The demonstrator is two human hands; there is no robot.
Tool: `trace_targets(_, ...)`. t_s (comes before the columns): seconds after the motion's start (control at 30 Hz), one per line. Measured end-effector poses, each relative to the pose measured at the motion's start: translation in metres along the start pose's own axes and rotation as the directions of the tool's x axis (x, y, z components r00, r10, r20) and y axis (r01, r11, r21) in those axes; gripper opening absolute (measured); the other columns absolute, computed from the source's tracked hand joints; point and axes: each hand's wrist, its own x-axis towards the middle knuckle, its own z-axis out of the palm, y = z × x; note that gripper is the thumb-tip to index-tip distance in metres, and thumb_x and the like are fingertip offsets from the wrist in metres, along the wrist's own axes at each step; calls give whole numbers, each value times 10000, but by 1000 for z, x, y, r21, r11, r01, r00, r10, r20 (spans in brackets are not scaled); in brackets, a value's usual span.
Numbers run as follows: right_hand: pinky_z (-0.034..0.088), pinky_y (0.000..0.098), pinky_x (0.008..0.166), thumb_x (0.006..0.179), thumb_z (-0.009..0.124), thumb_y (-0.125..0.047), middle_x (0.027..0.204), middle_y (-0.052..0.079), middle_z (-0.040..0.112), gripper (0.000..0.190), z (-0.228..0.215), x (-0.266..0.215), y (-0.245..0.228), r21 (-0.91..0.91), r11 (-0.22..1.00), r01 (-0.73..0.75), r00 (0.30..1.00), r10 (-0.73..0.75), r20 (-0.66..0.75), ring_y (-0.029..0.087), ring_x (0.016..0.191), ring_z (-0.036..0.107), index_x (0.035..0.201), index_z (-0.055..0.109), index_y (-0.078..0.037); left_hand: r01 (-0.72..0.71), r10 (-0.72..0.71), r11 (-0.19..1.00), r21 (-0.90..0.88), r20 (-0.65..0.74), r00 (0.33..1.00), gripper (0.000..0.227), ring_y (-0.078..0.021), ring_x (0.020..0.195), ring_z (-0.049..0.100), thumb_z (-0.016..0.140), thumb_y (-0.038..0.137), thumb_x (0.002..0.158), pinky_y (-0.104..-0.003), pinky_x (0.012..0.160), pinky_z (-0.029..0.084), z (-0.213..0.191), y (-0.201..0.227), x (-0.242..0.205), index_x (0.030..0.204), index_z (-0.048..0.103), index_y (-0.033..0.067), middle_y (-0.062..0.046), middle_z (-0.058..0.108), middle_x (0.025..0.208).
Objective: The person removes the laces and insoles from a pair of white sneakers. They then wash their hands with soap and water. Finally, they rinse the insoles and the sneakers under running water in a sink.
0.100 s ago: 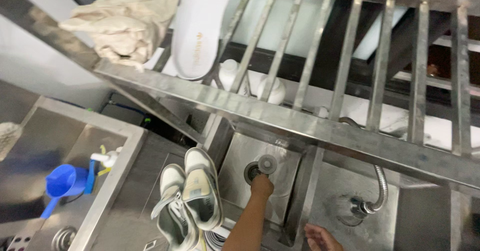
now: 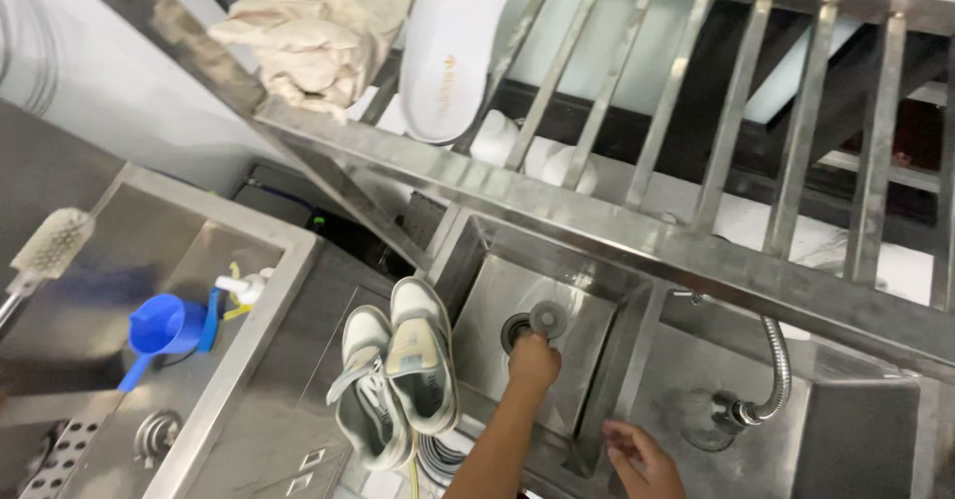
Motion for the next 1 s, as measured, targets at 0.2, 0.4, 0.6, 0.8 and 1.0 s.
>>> trace_targets(0.2, 556, 348, 898, 939, 661, -161, 1129, 79, 717, 329, 12, 6, -101, -123, 929, 348, 936, -336, 107, 186, 994, 718, 1254, 686, -69, -156, 97, 970, -187, -290, 952, 253, -373, 912, 706, 725, 175, 833, -458, 813, 564, -142, 3, -127, 1058, 742, 60, -161, 732, 973)
trace_targets(0.4, 563, 309, 828, 887, 679, -87, 1087, 56, 769, 308, 28, -18, -161, -93, 824, 559, 828, -552, 96, 157, 911, 708, 1193, 701, -63, 143, -217, 973, -182, -504, 836, 200, -317, 760, 749, 674, 206, 865, -433, 698, 590, -218, -45, -174, 998, 760, 84, -117, 754, 948)
trace_targets(0.6, 565, 293, 835, 892, 679, -95, 1047, 48, 737, 262, 81, -47, -207, -138, 778, 612, 784, -575, 235, 134, 938, 718, 1149, 728, -87, 447, -426, 893, -47, -407, 808, 180, -383, 856, 716, 703, 250, 856, -479, 772, 575, -224, -105, -171, 971, 805, 156, -127, 754, 977)
trace_targets(0.8, 502, 399, 958, 901, 727, -209, 1312, 146, 622, 474, 174, -36, -237, -202, 744, 637, 767, -584, 265, 317, 1172, 614, 1340, 578, -114, 170, -126, 982, 88, -372, 920, 794, -467, 897, 690, 694, 121, 760, -504, 753, 574, -173, -165, -127, 1525, 482, 89, -345, 559, 1357)
trace_targets(1.0, 481, 394, 1032, 872, 684, -177, 1415, 159, 585, 580, 208, -24, -237, -257, 804, 537, 841, -485, 240, 334, 1286, 576, 1424, 505, -164, 235, -196, 857, 458, -132, 972, 444, -388, 1162, 649, 546, 153, 957, -447, 926, 560, -134, -207, -53, 1382, 515, 28, -262, 631, 1292)
